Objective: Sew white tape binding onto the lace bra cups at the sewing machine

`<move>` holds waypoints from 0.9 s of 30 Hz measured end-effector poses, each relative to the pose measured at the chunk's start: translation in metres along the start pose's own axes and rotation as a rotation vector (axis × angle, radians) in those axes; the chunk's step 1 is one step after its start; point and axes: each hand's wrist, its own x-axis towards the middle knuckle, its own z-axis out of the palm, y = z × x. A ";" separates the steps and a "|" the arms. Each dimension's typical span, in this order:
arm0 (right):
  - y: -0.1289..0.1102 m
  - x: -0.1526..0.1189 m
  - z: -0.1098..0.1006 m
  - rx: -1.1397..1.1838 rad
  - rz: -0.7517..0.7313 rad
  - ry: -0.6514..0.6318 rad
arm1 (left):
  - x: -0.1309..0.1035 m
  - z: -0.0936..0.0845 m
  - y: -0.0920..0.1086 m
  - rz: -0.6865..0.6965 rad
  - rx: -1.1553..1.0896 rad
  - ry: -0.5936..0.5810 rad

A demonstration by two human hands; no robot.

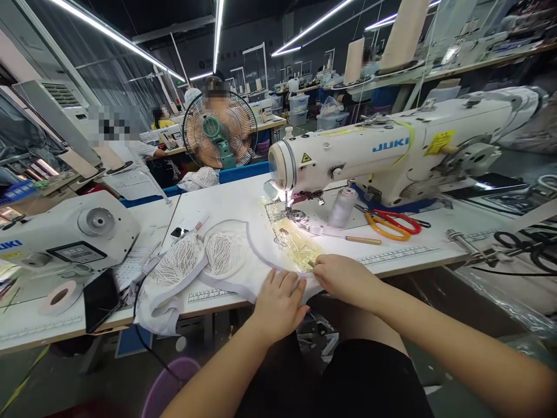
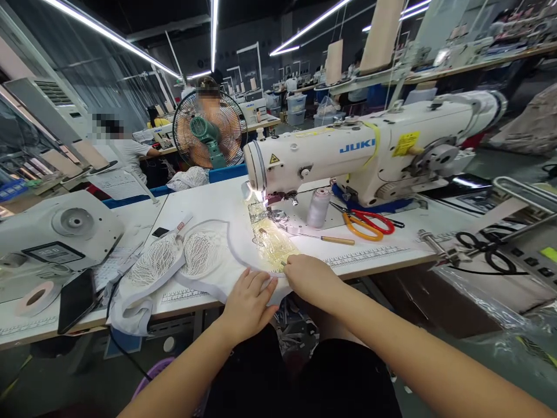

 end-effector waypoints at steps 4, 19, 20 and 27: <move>0.000 0.004 -0.001 -0.005 -0.014 -0.013 | -0.001 0.002 -0.001 0.001 0.004 0.005; 0.050 0.007 -0.015 -0.184 0.342 0.285 | -0.004 -0.004 -0.001 0.044 0.007 -0.083; 0.058 0.002 -0.018 -0.232 0.387 0.322 | -0.004 -0.004 -0.002 0.069 0.004 -0.087; 0.057 -0.009 -0.031 -0.146 0.553 0.420 | -0.004 -0.004 -0.004 0.112 -0.010 -0.056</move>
